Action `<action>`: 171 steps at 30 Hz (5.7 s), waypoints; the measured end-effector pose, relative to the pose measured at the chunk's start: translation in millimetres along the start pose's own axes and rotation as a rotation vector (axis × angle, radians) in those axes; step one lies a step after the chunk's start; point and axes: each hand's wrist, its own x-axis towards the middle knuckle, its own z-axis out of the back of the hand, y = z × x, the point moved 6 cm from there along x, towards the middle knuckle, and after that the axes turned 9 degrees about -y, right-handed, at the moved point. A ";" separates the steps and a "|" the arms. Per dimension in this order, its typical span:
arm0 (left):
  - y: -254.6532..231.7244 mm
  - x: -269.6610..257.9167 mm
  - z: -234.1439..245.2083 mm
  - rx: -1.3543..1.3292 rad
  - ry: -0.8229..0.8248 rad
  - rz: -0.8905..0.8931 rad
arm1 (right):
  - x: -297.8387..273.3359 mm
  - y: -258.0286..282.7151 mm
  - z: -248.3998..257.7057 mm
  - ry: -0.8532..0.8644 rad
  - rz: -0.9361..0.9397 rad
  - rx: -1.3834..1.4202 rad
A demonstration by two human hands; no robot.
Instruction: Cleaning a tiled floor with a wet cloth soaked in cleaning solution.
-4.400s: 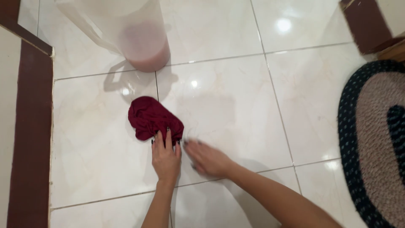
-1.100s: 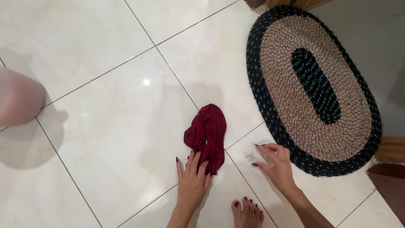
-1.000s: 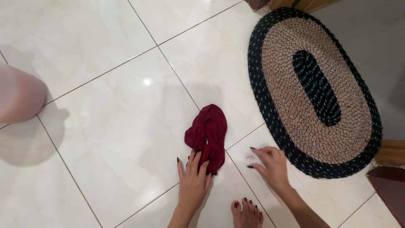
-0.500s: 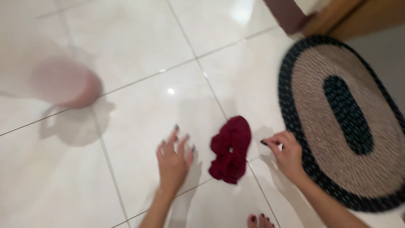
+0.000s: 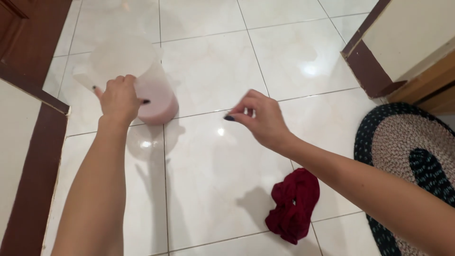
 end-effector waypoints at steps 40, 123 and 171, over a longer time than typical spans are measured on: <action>-198.7 -287.4 96.1 -0.759 0.012 -0.420 | -21.5 2.3 -37.7 0.852 0.366 -0.709; -234.9 -132.4 191.9 -0.644 0.445 -0.300 | -40.7 59.6 85.2 0.383 -0.141 -0.077; -219.9 -154.6 93.1 -1.257 0.641 -0.324 | -41.1 45.7 52.8 0.177 -0.461 0.422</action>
